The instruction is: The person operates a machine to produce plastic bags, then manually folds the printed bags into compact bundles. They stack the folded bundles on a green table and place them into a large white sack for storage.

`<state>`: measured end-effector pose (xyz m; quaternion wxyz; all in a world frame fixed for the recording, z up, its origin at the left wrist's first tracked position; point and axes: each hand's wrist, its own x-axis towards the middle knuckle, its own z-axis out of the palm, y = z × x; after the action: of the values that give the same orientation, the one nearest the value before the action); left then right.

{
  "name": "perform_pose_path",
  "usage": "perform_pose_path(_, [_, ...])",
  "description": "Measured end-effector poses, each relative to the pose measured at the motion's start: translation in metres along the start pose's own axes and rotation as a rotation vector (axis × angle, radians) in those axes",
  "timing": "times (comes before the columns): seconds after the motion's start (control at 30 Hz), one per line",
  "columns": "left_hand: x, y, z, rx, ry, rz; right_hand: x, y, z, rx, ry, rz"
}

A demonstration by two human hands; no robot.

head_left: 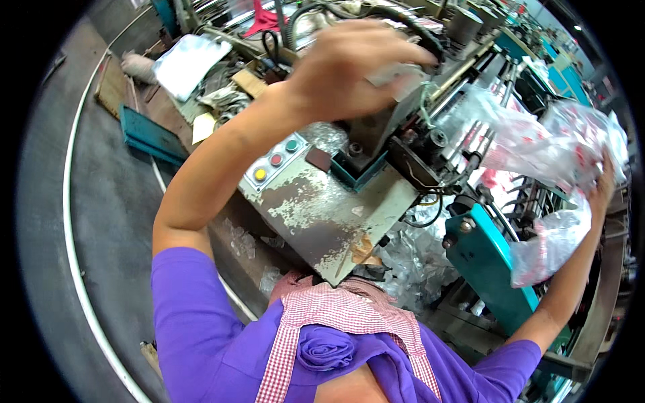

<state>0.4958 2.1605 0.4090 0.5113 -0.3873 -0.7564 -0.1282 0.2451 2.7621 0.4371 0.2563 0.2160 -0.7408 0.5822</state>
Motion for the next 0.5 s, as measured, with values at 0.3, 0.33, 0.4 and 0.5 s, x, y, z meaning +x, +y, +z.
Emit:
perform_pose_path(0.3, [-0.262, 0.019, -0.03, 0.388, -0.673, -0.644, 0.048, -0.021, 0.016, -0.064, 0.334, 0.062])
perform_pose_path(0.33, [-0.265, 0.025, -0.025, 0.453, -0.756, -0.692, 0.047, -0.035, 0.035, -0.207, 0.379, 0.088])
perform_pose_path(0.4, [-0.286, 0.023, -0.016, 0.442, -0.648, -0.663, 0.05, -0.045, 0.05, -0.108, 0.347, -0.123])
perform_pose_path(0.5, [-0.285, 0.025, -0.01, 0.447, -0.637, -0.684, 0.032, -0.078, 0.084, 0.034, 0.389, -0.115])
